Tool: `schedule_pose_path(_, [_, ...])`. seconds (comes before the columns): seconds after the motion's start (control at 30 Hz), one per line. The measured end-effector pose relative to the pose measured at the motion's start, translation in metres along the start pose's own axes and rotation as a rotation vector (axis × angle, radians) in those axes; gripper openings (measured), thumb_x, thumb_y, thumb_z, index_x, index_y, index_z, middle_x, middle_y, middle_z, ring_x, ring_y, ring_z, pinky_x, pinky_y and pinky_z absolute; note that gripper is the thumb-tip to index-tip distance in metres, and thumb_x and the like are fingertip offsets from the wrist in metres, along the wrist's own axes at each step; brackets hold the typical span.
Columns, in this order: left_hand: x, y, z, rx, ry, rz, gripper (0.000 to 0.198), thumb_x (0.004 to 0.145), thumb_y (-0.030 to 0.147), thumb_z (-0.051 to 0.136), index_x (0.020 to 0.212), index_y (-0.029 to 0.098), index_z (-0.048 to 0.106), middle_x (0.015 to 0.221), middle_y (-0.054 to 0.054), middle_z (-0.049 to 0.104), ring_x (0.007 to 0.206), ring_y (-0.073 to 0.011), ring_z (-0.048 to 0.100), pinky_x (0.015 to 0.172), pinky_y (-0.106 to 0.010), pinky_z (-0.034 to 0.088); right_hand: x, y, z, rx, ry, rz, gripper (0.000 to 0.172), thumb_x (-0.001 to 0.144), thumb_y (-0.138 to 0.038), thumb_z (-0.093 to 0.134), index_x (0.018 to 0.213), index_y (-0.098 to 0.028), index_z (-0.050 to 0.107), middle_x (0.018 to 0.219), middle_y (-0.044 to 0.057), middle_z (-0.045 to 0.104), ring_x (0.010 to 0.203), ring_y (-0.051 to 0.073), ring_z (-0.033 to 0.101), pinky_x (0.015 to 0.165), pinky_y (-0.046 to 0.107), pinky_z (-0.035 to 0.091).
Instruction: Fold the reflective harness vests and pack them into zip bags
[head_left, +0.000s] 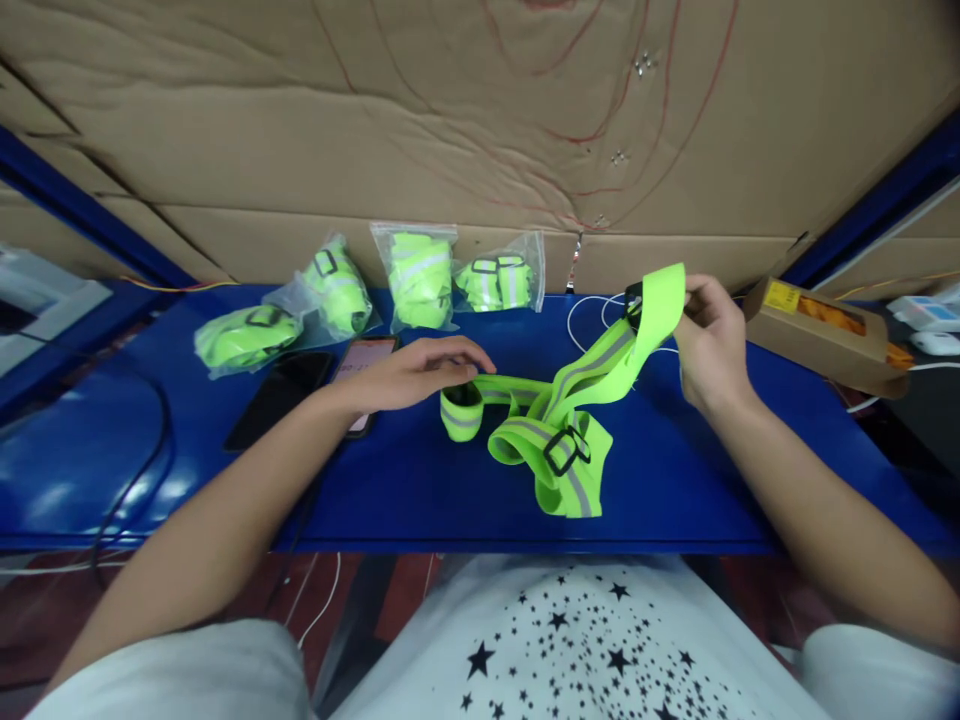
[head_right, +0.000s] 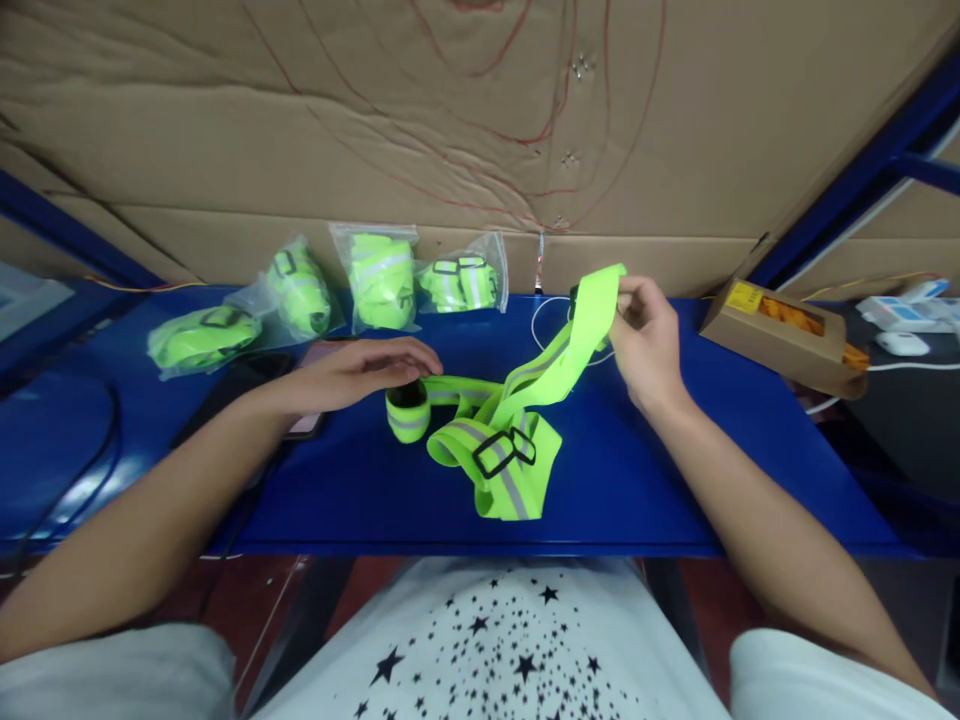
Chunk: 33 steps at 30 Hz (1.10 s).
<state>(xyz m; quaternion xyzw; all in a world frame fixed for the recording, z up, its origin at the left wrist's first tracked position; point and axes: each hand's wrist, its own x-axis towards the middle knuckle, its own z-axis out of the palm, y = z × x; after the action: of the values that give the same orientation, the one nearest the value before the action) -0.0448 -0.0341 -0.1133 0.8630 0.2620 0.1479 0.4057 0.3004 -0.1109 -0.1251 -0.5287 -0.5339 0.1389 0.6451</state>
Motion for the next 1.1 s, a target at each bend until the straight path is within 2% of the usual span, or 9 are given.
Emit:
schedule_pose_path(0.1, [-0.003,-0.004,-0.001,0.107,-0.100,0.077,0.032,0.098,0.042,0.057,0.121,0.022,0.065,0.128,-0.008,0.065,0.114,-0.0209,0.063,0.096,-0.033,0.049,0.004,0.007,-0.001,-0.003,-0.028,0.105,0.011,0.078,-0.031,0.071,0.083,-0.026,0.063,0.084,-0.001,0.066,0.078,0.019,0.062,0.076,0.035,0.053])
schedule_pose_path(0.2, [-0.009,0.000,0.001,0.256,-0.018,0.095,0.038,0.093,0.045,0.064,0.124,0.022,0.062,0.126,-0.008,0.062,0.112,-0.0213,0.061,0.098,-0.035,0.048,0.006,0.017,-0.005,-0.053,0.012,0.115,0.011,0.077,-0.022,0.063,0.087,-0.025,0.065,0.090,0.001,0.065,0.086,0.020,0.063,0.083,0.038,0.053])
schedule_pose_path(0.33, [-0.017,0.016,0.006,0.420,0.023,0.039,0.035,0.093,0.052,0.063,0.111,0.021,0.065,0.108,-0.005,0.063,0.090,-0.0185,0.061,0.079,-0.030,0.048,0.001,0.016,-0.007,-0.368,0.191,-0.209,0.023,0.085,-0.020,0.056,0.107,-0.025,0.062,0.119,0.010,0.058,0.115,0.026,0.057,0.100,0.046,0.047])
schedule_pose_path(0.47, [-0.019,0.025,0.014,0.464,-0.086,0.025,0.034,0.099,0.053,0.056,0.106,0.022,0.066,0.099,-0.003,0.065,0.085,-0.0179,0.062,0.074,-0.028,0.045,-0.019,-0.008,-0.002,-0.514,0.168,-0.530,0.033,0.097,-0.030,0.050,0.129,-0.027,0.053,0.132,0.013,0.053,0.132,0.033,0.049,0.107,0.055,0.040])
schedule_pose_path(0.57, [-0.015,0.024,0.028,0.481,-0.139,0.081,0.030,0.100,0.050,0.056,0.104,0.022,0.066,0.101,-0.005,0.066,0.092,-0.0199,0.064,0.080,-0.030,0.048,-0.035,-0.024,0.004,-0.567,-0.039,-0.669,0.037,0.100,-0.031,0.046,0.137,-0.032,0.052,0.139,0.011,0.056,0.132,0.033,0.052,0.108,0.055,0.037])
schedule_pose_path(0.67, [-0.009,0.023,0.039,0.369,-0.151,0.208,0.022,0.102,0.038,0.054,0.110,0.021,0.066,0.115,-0.008,0.065,0.108,-0.0210,0.064,0.096,-0.033,0.049,-0.046,-0.027,0.012,-0.661,-0.458,-0.753,0.036,0.103,-0.034,0.045,0.138,-0.030,0.055,0.139,0.009,0.062,0.128,0.030,0.058,0.108,0.052,0.035])
schedule_pose_path(0.8, [-0.010,0.020,0.024,0.326,0.046,0.232,0.027,0.105,0.036,0.046,0.121,0.022,0.064,0.140,-0.012,0.053,0.128,-0.0220,0.056,0.109,-0.036,0.047,-0.051,-0.013,0.022,-0.679,-0.892,-0.569,0.040,0.108,-0.038,0.039,0.141,-0.024,0.056,0.145,0.012,0.060,0.134,0.029,0.054,0.105,0.048,0.036])
schedule_pose_path(0.97, [-0.020,-0.004,-0.028,0.393,0.374,-0.110,0.065,0.106,0.059,0.026,0.152,0.016,0.040,0.156,-0.018,0.039,0.150,-0.0319,0.035,0.126,-0.052,0.028,-0.048,0.002,0.021,-0.624,-0.985,-0.384,0.042,0.109,-0.041,0.032,0.141,-0.026,0.057,0.144,0.009,0.060,0.135,0.028,0.052,0.101,0.046,0.038])
schedule_pose_path(1.1, [-0.025,-0.024,-0.048,0.193,0.359,-0.334,0.078,0.102,0.070,0.015,0.163,0.023,0.022,0.166,-0.015,0.030,0.149,-0.0335,0.039,0.122,-0.055,0.034,-0.047,0.004,0.018,-0.632,-0.974,-0.371,0.044,0.110,-0.042,0.030,0.141,-0.026,0.056,0.144,0.009,0.060,0.135,0.028,0.052,0.103,0.047,0.035])
